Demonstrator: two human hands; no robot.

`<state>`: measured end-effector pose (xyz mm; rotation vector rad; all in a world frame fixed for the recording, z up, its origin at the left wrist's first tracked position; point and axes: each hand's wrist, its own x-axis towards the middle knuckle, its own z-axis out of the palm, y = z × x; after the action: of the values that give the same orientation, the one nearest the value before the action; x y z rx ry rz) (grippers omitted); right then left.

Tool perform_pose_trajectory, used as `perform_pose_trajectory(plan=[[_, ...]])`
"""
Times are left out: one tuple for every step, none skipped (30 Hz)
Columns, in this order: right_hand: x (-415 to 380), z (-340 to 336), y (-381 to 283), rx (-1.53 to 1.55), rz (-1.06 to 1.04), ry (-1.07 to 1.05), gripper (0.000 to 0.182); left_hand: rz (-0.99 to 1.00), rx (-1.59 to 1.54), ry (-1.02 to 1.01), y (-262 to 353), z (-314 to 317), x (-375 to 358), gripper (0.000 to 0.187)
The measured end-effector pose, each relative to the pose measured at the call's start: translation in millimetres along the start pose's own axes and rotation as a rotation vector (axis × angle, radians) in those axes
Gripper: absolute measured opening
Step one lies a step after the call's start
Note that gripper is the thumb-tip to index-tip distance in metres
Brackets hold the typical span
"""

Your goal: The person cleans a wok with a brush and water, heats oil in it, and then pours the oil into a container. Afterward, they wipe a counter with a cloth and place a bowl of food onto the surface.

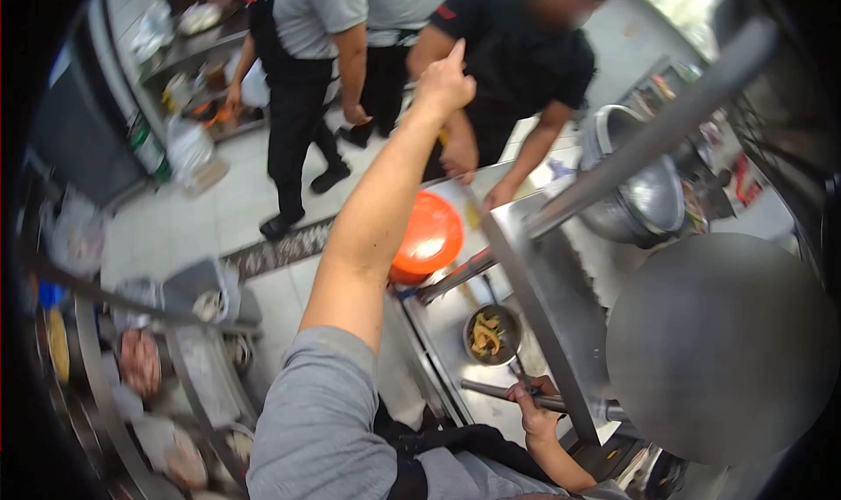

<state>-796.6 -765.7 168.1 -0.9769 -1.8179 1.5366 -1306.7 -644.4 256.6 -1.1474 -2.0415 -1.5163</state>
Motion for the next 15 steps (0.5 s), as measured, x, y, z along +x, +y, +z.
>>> perform_pose_trajectory(plan=[[1.1, 1.7, -1.3, -0.034, -0.003, -0.005, 0.012, -0.008, -0.101, 0.146, 8.9, -22.1, -20.1, 0.076], [3.4, 6.5, -10.8, -0.069, 0.020, 0.003, 0.011, 0.010, -0.308, 0.335, -3.3, -31.7, -47.7, 0.082], [6.4, -4.0, 2.2, -0.195, -0.126, -0.059, 0.009, -0.102, -0.581, 0.421, 2.1, -60.0, -89.0, 0.087], [4.7, 2.8, -4.1, -0.145, -0.126, -0.066, 0.007, -0.154, -0.654, 0.540, -7.0, -84.9, -139.8, 0.089], [7.2, 12.5, -12.3, -0.089, -0.132, -0.058, 0.008, -0.178, -0.729, 0.662, -13.5, -108.9, -184.8, 0.091], [7.9, 13.7, -11.9, -0.089, -0.123, -0.093, 0.009, -0.338, -0.729, 0.766, -21.8, -136.7, -237.6, 0.093], [8.9, 10.4, -9.7, -0.093, -0.123, -0.113, 0.010, -0.487, -0.743, 0.878, -28.1, -164.4, -297.1, 0.095], [10.6, 6.7, -5.5, -0.104, -0.121, -0.139, 0.010, -0.663, -0.623, 0.963, -33.2, -186.6, -357.3, 0.096], [9.7, 7.7, -8.0, -0.083, -0.097, -0.156, 0.011, -0.835, -0.514, 1.041, -32.0, -204.8, -412.4, 0.097], [11.3, 5.3, -7.5, -0.080, -0.114, -0.189, 0.011, -0.959, -0.390, 1.003, -18.9, -221.2, -454.3, 0.098], [12.3, 2.5, -6.1, -0.077, -0.136, -0.225, 0.012, -1.083, -0.268, 0.970, -1.7, -239.0, -487.0, 0.099], [12.4, 1.6, -6.2, -0.060, -0.122, -0.241, 0.012, -1.073, -0.194, 0.998, 17.2, -258.9, -505.6, 0.097], [11.2, 1.8, -8.3, -0.038, -0.087, -0.237, 0.011, -1.059, -0.124, 1.018, 36.7, -277.4, -517.9, 0.095], [13.5, -1.0, -4.2, -0.011, -0.109, -0.280, 0.010, -1.015, -0.105, 1.116, 58.5, -300.4, -512.4, 0.095], [16.3, -5.9, -0.1, 0.013, -0.132, -0.318, 0.009, -0.968, -0.090, 1.211, 74.1, -322.0, -506.3, 0.096]])
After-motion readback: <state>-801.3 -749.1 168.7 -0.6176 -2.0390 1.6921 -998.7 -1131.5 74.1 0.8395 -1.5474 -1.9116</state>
